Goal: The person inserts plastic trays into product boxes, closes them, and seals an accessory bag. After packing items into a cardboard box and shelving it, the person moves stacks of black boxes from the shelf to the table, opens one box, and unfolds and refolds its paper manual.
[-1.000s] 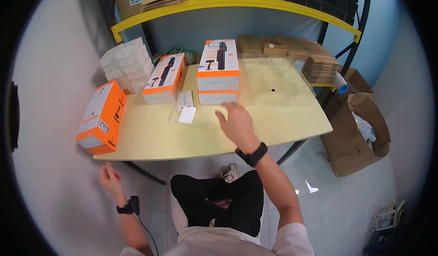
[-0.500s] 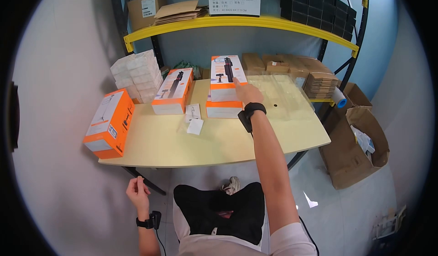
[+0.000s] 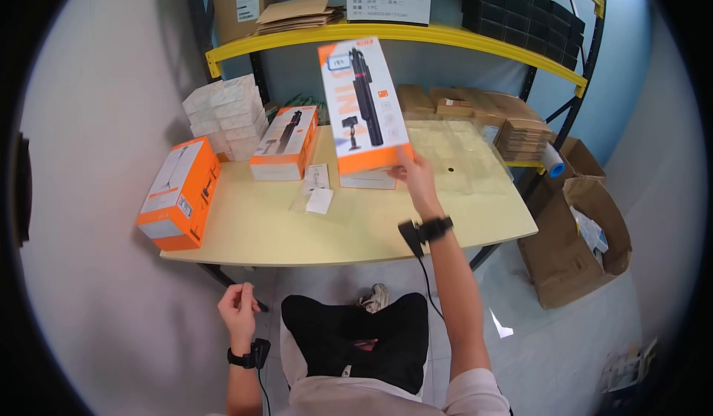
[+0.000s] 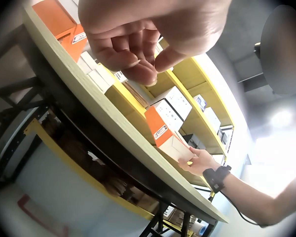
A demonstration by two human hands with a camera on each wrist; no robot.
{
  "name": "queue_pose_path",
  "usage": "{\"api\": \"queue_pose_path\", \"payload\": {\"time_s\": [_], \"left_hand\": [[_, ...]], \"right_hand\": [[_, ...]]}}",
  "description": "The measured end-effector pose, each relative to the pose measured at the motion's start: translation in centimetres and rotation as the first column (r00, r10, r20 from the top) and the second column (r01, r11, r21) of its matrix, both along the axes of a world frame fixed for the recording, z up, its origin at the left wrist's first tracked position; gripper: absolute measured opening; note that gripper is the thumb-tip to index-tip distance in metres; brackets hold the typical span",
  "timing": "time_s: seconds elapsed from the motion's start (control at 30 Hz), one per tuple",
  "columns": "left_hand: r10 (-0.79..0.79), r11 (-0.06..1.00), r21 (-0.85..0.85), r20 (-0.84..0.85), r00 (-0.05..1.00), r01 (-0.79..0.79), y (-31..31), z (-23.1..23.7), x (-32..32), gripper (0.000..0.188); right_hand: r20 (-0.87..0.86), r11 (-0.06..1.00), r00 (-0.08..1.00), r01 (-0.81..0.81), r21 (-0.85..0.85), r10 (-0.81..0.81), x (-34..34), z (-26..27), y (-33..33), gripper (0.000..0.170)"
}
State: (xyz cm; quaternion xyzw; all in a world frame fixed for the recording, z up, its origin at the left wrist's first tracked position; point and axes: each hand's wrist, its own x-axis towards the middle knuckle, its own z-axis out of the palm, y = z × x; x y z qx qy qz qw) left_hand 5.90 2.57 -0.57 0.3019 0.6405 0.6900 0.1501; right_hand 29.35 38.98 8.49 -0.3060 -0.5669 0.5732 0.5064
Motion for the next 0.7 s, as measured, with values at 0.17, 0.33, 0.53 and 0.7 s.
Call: {"api": "queue_pose_path", "payload": {"time_s": [0.17,0.33,0.53,0.7], "left_hand": [[-0.270,0.958,0.061,-0.126,0.955,0.279,2.2,2.9,1.2,0.040],[-0.474,0.728,0.532,-0.065,0.878,0.432,4.8,6.5,2.2,0.068],[-0.596,0.785,0.257,0.065,0.800,0.564,2.2,5.2,1.7,0.078],[-0.624,0.776,0.185,0.082,0.777,0.603,2.0,4.4,3.2,0.084]], "right_hand": [[-0.013,0.954,0.956,-0.290,0.080,0.292,3.2,-1.0,-11.6,0.065],[-0.021,0.884,0.884,-0.467,-0.010,0.467,5.3,-5.8,-19.6,0.072],[0.129,0.766,0.766,-0.584,-0.267,0.629,6.4,-11.7,-22.0,0.078],[0.344,0.921,0.918,-0.293,0.255,0.196,6.4,-7.5,-21.4,0.073]]}}
